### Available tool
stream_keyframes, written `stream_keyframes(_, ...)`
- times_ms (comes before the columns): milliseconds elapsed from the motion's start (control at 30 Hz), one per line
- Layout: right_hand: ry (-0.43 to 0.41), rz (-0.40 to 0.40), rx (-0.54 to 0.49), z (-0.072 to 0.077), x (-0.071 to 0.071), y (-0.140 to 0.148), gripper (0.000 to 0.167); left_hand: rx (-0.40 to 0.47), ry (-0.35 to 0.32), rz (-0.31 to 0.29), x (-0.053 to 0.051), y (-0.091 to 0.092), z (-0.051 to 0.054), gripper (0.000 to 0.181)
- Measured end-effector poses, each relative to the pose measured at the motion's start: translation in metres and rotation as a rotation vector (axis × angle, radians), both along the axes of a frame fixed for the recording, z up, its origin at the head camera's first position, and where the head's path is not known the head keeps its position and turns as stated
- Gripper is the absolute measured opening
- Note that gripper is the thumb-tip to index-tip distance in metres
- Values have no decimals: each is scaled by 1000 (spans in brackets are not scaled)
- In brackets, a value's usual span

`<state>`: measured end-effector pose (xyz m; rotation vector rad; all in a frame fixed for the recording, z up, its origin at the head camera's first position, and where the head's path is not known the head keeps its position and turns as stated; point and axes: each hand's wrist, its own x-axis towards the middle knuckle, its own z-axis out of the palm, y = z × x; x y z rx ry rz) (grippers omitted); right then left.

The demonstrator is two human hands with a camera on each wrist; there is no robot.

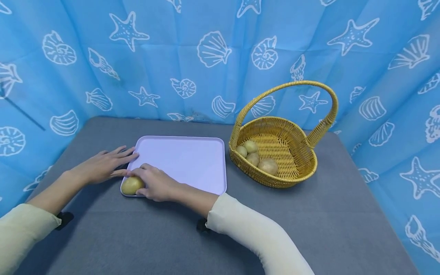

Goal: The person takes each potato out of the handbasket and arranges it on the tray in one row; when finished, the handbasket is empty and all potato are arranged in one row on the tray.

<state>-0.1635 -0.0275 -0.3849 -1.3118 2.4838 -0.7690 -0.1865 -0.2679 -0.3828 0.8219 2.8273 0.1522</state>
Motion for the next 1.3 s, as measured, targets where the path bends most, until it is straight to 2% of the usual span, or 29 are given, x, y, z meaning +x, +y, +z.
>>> stream_keyframes(133, 25, -6, 42, 2, 4, 3, 64, -30, 26, -16, -1, 0, -2, 72)
stream_keyframes(333, 31, 29, 97, 8, 11, 7, 75, -41, 46, -17, -1, -2, -5, 72)
stream_keyframes(567, 63, 31, 135, 23, 14, 34, 71, -25, 9, 6, -1, -1, -5, 73)
stream_keyframes(700, 113, 24, 176, 40, 13, 69, 67, -30, -10, 16, -2, 0, -3, 74)
stream_keyframes(867, 172, -36, 222, 67, 10, 126, 62, -43, -19, 24, -2, -1, -1, 76)
stream_keyframes(1000, 119, -87, 208, 85, 5, 176, 63, -42, -25, 29, -2, -1, -1, 77)
stream_keyframes(1133, 9, -141, 220, 100, 2, 225, 66, -43, -28, 25, -2, -1, -3, 76)
stream_keyframes(1300, -88, -224, 184, 108, -6, 277, 69, -38, -26, 10, -2, 0, -2, 74)
